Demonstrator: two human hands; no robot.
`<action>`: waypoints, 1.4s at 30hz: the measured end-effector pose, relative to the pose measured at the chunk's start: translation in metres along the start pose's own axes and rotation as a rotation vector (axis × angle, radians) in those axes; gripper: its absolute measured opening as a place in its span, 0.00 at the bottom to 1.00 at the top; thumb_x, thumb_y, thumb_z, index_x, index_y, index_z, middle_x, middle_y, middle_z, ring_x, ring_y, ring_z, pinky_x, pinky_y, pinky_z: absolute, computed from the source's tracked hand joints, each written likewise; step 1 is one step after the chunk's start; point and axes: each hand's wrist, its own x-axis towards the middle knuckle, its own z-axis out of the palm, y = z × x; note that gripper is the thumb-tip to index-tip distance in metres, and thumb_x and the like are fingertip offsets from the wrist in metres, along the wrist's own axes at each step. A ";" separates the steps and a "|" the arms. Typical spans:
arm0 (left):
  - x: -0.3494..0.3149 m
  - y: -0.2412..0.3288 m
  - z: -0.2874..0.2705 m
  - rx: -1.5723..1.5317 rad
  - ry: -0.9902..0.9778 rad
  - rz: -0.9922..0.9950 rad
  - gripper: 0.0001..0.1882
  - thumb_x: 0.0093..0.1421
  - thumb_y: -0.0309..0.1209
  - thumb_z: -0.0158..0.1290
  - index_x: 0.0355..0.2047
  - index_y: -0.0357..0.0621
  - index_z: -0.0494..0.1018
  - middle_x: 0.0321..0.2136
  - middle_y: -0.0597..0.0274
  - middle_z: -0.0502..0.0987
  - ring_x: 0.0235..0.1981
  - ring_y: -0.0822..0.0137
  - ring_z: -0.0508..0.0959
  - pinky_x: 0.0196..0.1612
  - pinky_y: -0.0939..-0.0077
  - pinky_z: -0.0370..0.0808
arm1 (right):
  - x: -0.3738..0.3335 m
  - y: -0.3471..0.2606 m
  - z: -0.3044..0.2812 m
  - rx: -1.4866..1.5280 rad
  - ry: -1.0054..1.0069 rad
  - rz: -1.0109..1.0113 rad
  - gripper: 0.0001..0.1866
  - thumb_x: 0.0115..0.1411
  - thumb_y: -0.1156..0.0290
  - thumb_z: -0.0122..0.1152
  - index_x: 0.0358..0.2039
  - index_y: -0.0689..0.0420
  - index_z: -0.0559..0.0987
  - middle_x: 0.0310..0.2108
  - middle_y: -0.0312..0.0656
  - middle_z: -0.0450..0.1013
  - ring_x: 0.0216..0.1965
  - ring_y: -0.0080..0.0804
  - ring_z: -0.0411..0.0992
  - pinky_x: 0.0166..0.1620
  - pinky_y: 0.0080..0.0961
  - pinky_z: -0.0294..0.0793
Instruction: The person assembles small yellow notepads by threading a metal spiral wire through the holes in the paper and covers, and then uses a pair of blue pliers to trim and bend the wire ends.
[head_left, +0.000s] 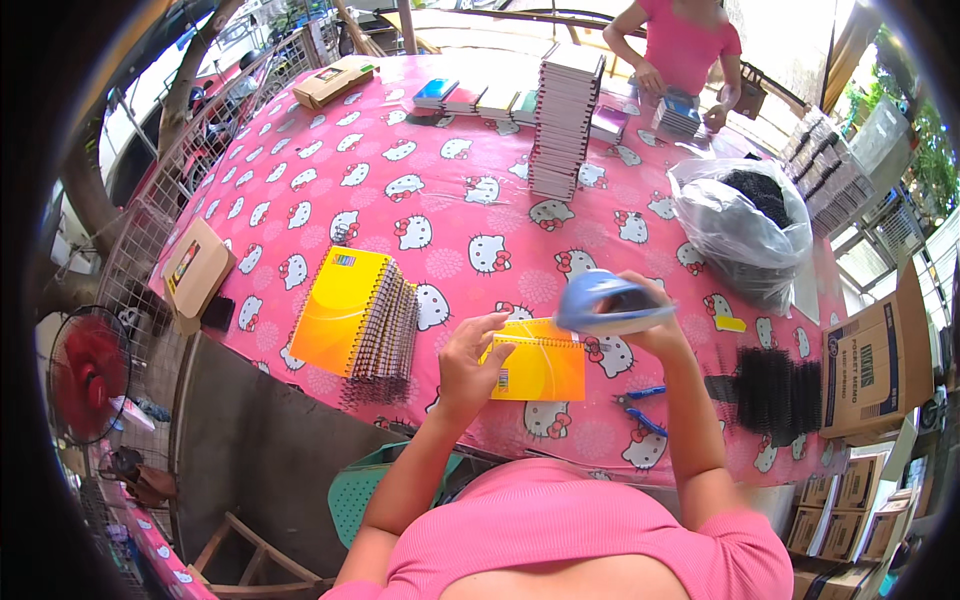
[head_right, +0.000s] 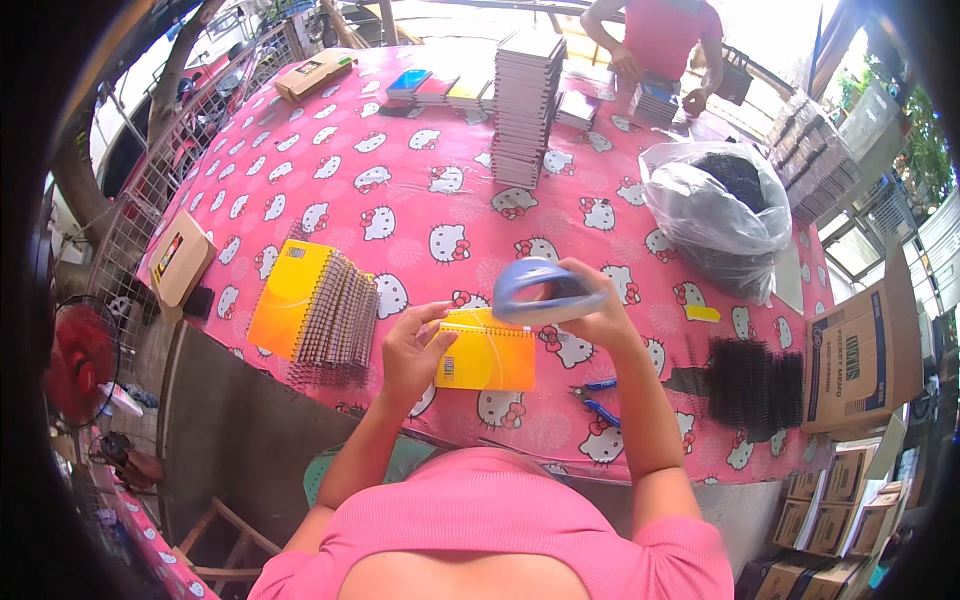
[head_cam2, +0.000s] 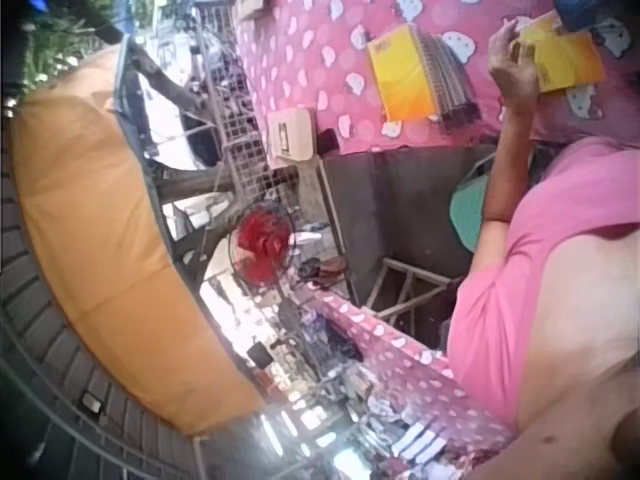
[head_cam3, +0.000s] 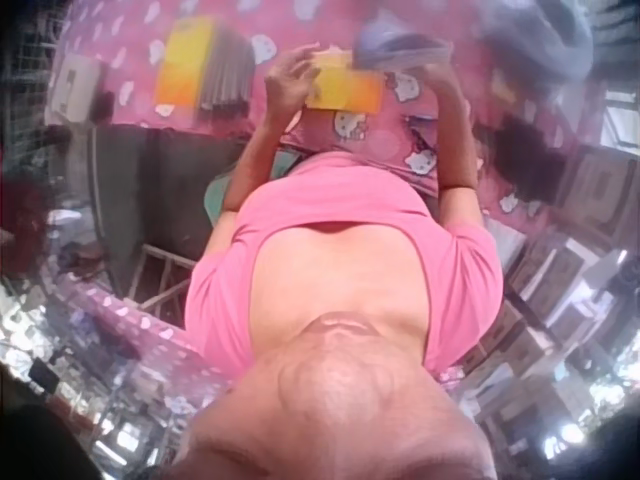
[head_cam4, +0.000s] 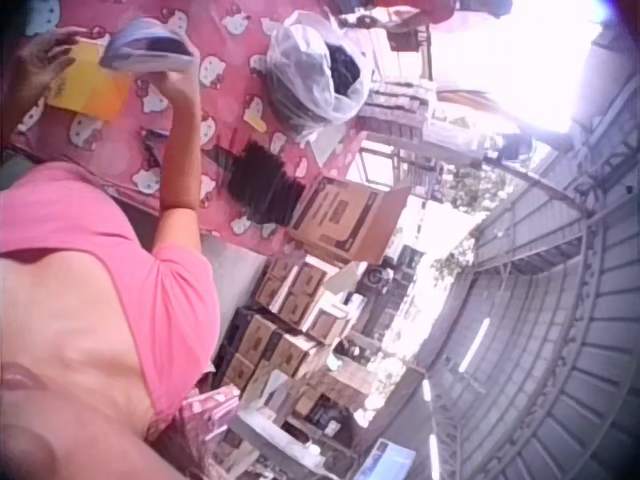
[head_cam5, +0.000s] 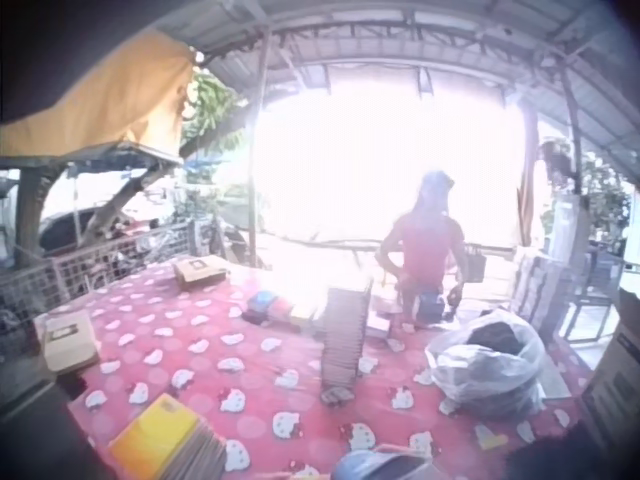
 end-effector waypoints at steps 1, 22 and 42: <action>-0.001 -0.003 -0.001 -0.026 0.012 -0.025 0.17 0.51 0.14 0.56 0.43 0.34 0.73 0.43 0.59 0.70 0.47 0.67 0.72 0.52 0.75 0.74 | -0.001 -0.007 0.010 -0.122 0.043 -0.123 0.20 0.41 0.77 0.63 0.39 0.60 0.74 0.29 0.42 0.76 0.29 0.28 0.75 0.33 0.24 0.73; -0.003 0.028 -0.003 0.348 -0.320 -0.064 0.13 0.49 0.20 0.58 0.36 0.39 0.70 0.29 0.54 0.76 0.32 0.64 0.78 0.36 0.73 0.73 | 0.039 0.065 -0.031 -0.526 0.039 0.092 0.21 0.44 0.74 0.64 0.41 0.61 0.74 0.32 0.42 0.75 0.34 0.30 0.73 0.38 0.26 0.71; -0.005 -0.026 0.004 -0.192 -0.230 0.114 0.13 0.60 0.18 0.49 0.44 0.43 0.61 0.36 0.63 0.67 0.41 0.75 0.69 0.44 0.79 0.69 | 0.010 0.035 -0.031 -0.118 0.050 0.199 0.29 0.39 0.83 0.62 0.46 0.60 0.71 0.37 0.37 0.74 0.39 0.24 0.72 0.43 0.24 0.72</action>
